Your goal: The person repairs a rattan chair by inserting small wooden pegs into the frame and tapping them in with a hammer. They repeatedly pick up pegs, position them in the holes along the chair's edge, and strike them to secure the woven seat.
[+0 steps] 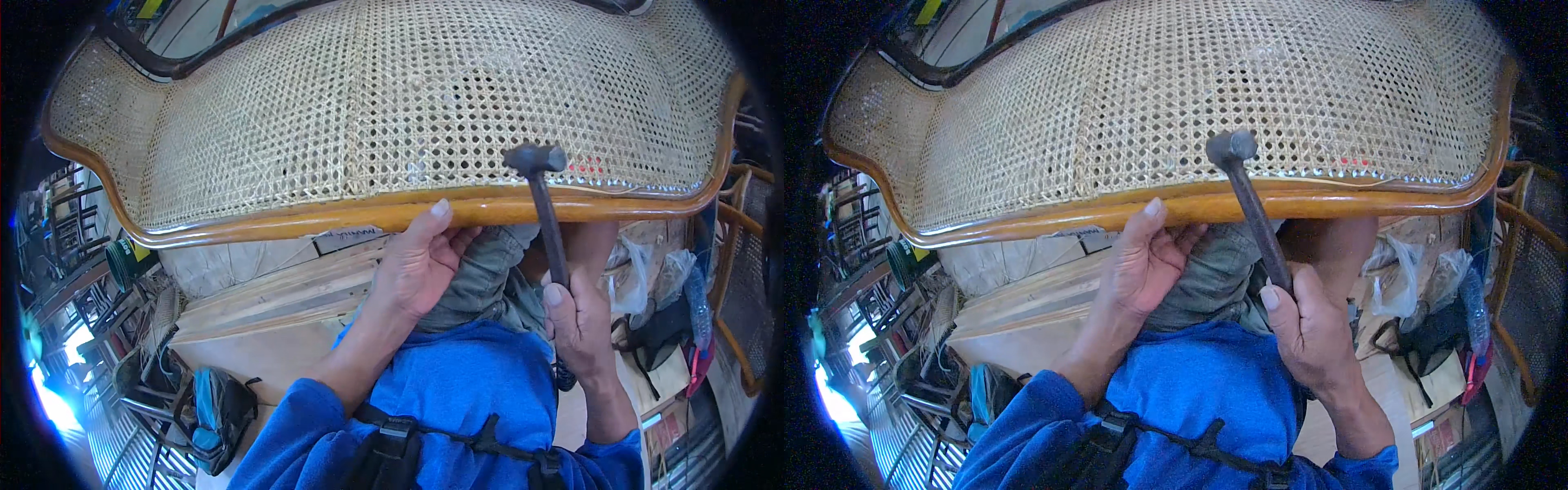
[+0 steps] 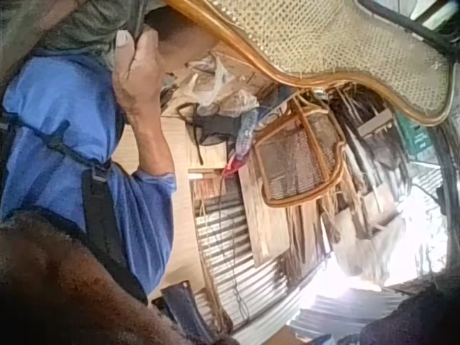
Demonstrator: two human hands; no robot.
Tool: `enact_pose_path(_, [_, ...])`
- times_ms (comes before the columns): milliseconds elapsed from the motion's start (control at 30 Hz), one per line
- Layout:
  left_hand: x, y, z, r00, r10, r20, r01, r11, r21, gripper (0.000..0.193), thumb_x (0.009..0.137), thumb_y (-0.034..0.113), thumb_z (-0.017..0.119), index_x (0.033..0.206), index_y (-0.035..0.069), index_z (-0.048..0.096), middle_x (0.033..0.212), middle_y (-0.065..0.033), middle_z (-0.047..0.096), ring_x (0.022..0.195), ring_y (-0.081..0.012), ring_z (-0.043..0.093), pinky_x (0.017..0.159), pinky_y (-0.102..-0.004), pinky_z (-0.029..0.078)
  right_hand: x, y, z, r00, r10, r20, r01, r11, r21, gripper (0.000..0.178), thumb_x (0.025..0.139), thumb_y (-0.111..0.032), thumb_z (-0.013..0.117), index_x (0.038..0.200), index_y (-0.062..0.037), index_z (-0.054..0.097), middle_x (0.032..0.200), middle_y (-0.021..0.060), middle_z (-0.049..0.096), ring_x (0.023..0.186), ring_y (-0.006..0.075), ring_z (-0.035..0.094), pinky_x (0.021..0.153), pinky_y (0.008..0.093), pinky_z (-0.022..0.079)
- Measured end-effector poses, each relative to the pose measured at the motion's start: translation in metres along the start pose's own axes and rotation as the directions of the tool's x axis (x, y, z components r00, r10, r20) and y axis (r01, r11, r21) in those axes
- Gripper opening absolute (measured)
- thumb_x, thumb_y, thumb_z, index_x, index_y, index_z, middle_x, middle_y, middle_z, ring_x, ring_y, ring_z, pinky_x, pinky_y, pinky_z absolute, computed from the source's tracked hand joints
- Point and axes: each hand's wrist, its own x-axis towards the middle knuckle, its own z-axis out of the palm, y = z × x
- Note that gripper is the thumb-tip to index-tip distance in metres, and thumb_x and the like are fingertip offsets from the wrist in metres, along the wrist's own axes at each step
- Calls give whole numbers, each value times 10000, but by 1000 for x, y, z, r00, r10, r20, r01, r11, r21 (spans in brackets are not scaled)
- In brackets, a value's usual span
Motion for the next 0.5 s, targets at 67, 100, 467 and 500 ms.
enact_pose_path(67, [-1,-3,-2,1000,12,-24,-12,1000,3,289,857,173,601,1111,55,530,1141,-89,580,1086,-216,537,969,-395,422,-3,0,1,999,-31,-17,30,999,-22,244,914,-231,494,988,1,518,702,175,549,645,317,577,591,381,444])
enact_pose_path(100, [-2,-3,-2,999,21,-31,-21,1000,-1,287,855,168,603,1111,60,531,1137,-87,582,1084,-213,538,962,-395,427,-3,1,3,999,-29,-19,29,999,-42,240,910,-223,497,989,4,517,698,178,553,644,327,583,584,385,445])
enact_pose_path(467, [-6,-6,2,1000,24,4,-24,1000,-14,251,846,155,614,1071,67,546,1051,-55,605,1009,-174,565,904,-353,447,-7,5,11,988,-152,-39,140,965,-222,222,899,-200,510,964,12,503,675,201,550,634,390,582,570,422,443])
enact_pose_path(500, [-6,-5,2,1000,19,16,-19,1000,-19,247,848,155,612,1069,67,546,1046,-55,605,1010,-175,564,906,-354,446,-2,5,10,996,-93,-8,87,958,-273,224,898,-200,511,961,15,503,673,200,549,633,387,584,569,423,444])
